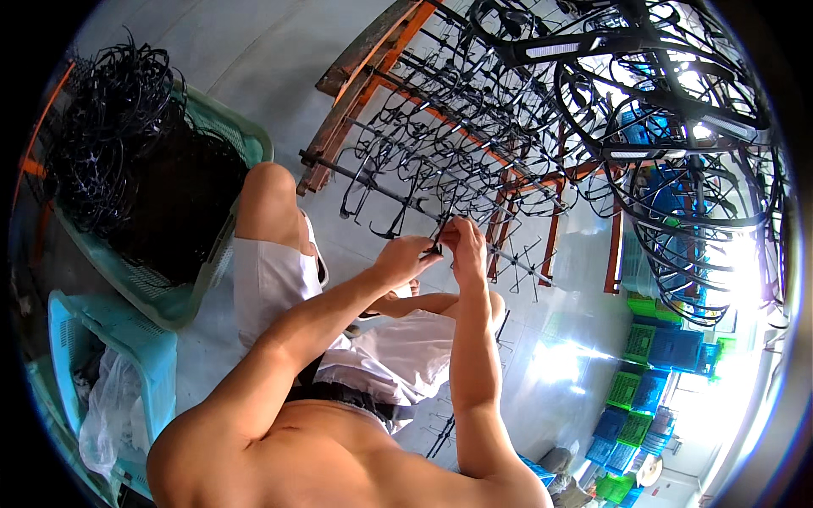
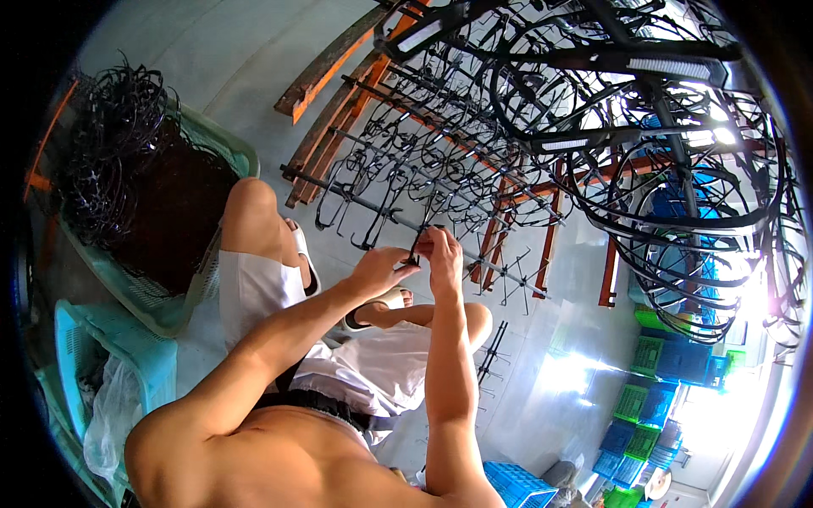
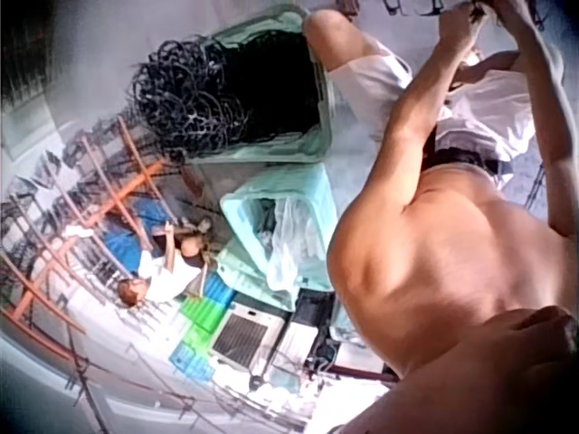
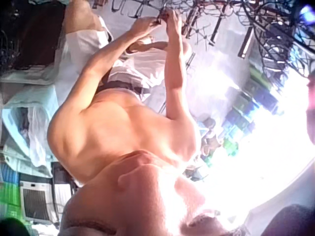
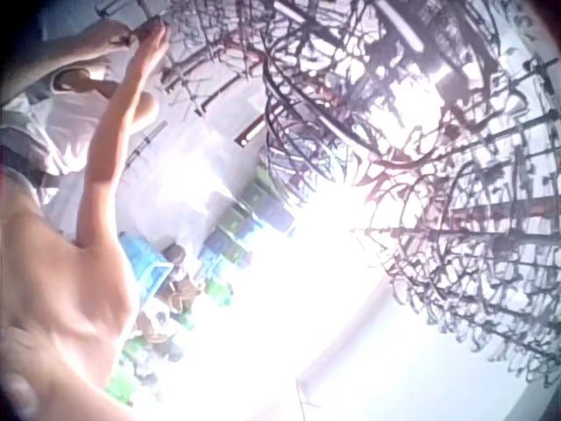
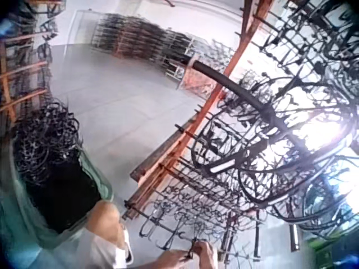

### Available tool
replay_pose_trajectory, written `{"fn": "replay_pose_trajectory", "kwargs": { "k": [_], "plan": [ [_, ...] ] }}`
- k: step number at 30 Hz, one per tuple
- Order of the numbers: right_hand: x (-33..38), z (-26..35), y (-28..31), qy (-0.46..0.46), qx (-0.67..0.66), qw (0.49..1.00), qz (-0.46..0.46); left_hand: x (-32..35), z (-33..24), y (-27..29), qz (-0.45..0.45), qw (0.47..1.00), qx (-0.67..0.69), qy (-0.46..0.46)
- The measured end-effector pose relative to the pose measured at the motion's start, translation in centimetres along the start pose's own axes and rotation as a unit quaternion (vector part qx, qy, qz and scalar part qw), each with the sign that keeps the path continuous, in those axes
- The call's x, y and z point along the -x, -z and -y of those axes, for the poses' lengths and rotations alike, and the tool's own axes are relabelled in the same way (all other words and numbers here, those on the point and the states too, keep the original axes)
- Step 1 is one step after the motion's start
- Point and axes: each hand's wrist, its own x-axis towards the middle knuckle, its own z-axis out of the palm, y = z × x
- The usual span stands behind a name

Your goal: The person sits and repeatedly picks up black wire loops from a basket, then attaches them to a metal rod with hooks. The person handles the wires and rods by hand, placing the assembled rods onto a nearby rack.

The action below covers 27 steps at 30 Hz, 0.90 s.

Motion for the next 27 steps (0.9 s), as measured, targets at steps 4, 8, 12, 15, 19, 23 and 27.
{"fn": "replay_pose_trajectory", "kwargs": {
  "k": [4,8,12,15,19,23,27],
  "plan": [
    [0.6,-0.2,0.2,0.007,-0.004,1.000,-0.006,0.1,-0.4,-0.3,-0.006,0.999,-0.009,0.048],
    [0.8,-0.2,0.2,0.011,-0.013,1.000,0.006,0.2,-0.1,-0.5,-0.023,0.995,0.077,0.062],
    [0.9,0.1,-0.7,0.021,0.014,1.000,0.003,0.2,0.2,-0.7,-0.035,0.982,0.171,0.076],
    [1.7,0.7,-1.6,0.036,0.012,0.999,0.010,0.8,-0.8,-1.9,-0.081,0.957,0.236,0.146],
    [2.2,1.1,-2.0,0.087,0.110,0.989,-0.043,0.9,-2.7,-3.0,-0.171,0.963,0.174,0.112],
    [1.5,0.6,-1.7,0.107,0.156,0.981,-0.030,0.5,-3.7,-3.0,-0.184,0.948,0.203,0.163],
    [1.2,0.3,-1.7,0.070,0.056,0.996,-0.023,0.7,-3.9,-1.6,-0.127,0.960,0.191,0.160]
  ]
}}
